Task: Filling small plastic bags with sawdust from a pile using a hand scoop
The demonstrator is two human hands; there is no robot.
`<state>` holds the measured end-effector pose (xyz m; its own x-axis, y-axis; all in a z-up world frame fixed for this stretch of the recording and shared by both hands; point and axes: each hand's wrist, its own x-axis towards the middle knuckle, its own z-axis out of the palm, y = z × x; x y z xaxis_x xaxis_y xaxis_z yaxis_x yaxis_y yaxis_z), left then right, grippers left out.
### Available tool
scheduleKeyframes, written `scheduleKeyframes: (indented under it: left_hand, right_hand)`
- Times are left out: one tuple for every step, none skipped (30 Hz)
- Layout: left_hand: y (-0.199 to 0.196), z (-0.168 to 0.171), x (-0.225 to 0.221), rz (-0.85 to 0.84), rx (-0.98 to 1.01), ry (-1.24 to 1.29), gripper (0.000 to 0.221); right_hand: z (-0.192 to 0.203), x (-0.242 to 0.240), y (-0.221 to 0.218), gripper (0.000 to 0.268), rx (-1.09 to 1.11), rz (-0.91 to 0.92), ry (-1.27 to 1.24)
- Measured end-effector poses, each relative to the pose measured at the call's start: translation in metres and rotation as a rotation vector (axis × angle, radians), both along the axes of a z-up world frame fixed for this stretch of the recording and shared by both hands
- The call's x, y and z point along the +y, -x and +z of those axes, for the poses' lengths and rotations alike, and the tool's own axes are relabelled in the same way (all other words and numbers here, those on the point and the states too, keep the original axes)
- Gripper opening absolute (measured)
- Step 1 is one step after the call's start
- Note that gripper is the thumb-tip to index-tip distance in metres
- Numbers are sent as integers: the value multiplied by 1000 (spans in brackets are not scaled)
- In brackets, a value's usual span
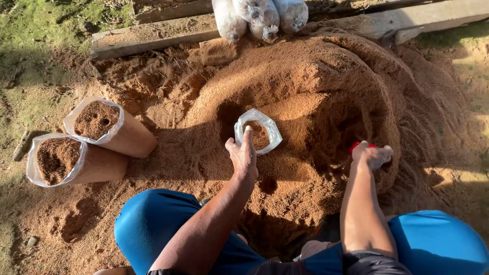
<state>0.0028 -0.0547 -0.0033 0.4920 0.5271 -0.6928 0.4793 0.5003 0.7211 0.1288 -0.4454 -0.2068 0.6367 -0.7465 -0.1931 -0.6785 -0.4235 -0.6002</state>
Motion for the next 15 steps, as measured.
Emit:
scheduleKeyframes:
  left_hand:
    - [0,1,-1,13,-14,-3,97]
    - [0,2,-1,27,-29,-5,97]
    - [-1,-2,0,25,-30,-3,97]
    - [-3,-5,1,27,-37,-10,97]
    - [-2,-9,2,31,-40,-15,98]
    - [-2,-8,1,31,-37,-12,98]
    - [-1,-8,1,31,-37,-22,98]
    - [-1,-7,1,32,-37,-32,97]
    - [0,-9,2,32,-30,-31,97]
    - [0,-11,2,34,-33,-34,98]
    - [-3,-12,2,34,-41,-35,98]
    - [-4,-7,4,33,-40,-34,98]
    - [-3,-3,4,29,-34,-24,97]
    - [-2,1,4,24,-28,-14,97]
    - [-2,4,5,24,-21,-9,97]
  right_hand:
    - [-39,-35,-12,71,19,-37,-131]
    - [-76,-63,-27,65,37,-73,-263]
    - [-55,-35,-17,65,35,-75,-261]
    - [-35,-6,-8,51,-54,-180,-264]
    - [-16,23,3,40,-139,-283,-263]
    - [-24,14,0,40,-136,-284,-260]
    - [-32,8,-5,30,-129,-97,-50]
    - [-41,1,-9,24,-119,92,159]
    - [0,21,0,24,-113,93,159]
    - [41,40,7,25,-8,200,206]
    - [84,59,12,27,93,304,253]
    - [117,72,17,27,95,304,254]
    - [149,84,24,25,196,461,257]
    - [181,96,32,27,298,618,257]
    - [211,115,43,27,306,617,259]
